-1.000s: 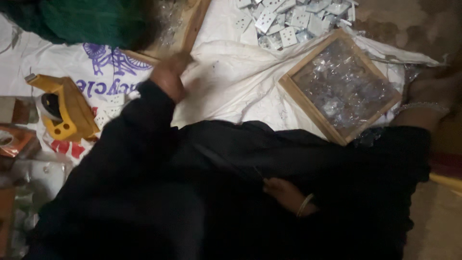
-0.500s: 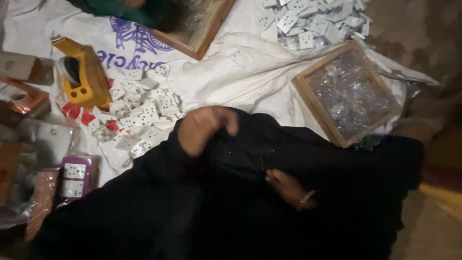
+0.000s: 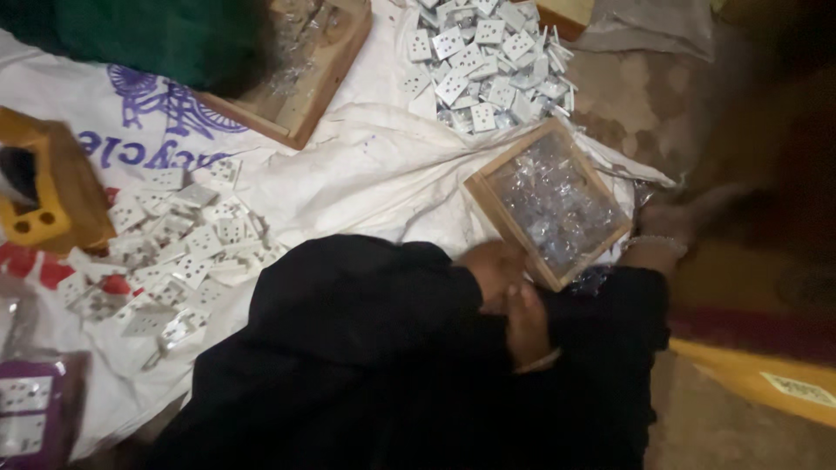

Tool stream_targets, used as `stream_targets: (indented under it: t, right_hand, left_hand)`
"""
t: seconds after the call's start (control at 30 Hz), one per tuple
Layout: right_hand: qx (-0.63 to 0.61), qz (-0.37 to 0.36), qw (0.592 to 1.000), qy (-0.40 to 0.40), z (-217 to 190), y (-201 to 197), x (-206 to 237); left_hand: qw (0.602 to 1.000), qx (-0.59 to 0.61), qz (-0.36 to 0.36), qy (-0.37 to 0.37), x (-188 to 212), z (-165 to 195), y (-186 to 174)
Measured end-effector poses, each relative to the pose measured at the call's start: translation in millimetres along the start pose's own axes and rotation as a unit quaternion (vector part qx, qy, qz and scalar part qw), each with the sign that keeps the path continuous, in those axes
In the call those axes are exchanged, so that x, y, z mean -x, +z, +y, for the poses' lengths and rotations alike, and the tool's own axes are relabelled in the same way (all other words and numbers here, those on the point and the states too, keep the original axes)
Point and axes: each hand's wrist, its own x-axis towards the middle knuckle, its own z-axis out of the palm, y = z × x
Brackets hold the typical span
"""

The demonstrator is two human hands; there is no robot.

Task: The person sits on the floor and repeatedly picks up small white electrical socket components, places them into clear plastic bags, and seals the bags. The person handles the components one at a time and places the sealed bags into a wooden tray.

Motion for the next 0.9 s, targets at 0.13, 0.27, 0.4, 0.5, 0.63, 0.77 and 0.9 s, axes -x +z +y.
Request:
stream_targets:
  t: [0.13, 0.27, 0.4, 0.5, 0.63, 0.77, 0.9]
  right_hand:
    - [0.22, 0.052, 0.974, 0.012, -52, -8, 60]
    - [-0.256, -0.234, 0.9, -0.263, -101, 73, 132]
    - [-0.135, -0.301, 0.884, -0.331, -137, 166, 104]
    - [-0.037, -0.301, 0.86, -0.411, -182, 193, 72]
    - [0.087, -0.31, 0.859, -0.397, -253, 196, 51]
    - [0.14, -0.332, 0.864, -0.352, -287, 209, 37]
    - [0.19, -0.333, 0.848, -0.366, -281, 221, 38]
  left_hand:
    - [0.907, 0.34, 0.243, -0.057, -12, -8, -59]
    - [0.846, 0.46, 0.239, -0.126, -3, -8, -101]
    - [0.828, 0.487, 0.247, -0.124, -9, -10, -114]
    - [0.822, 0.489, 0.264, -0.123, -18, -17, -118]
    - [0.805, 0.506, 0.267, -0.159, -24, -27, -129]
    - [0.802, 0.509, 0.244, -0.196, -27, -30, -136]
    - [0.793, 0.535, 0.229, -0.18, -30, -30, -131]
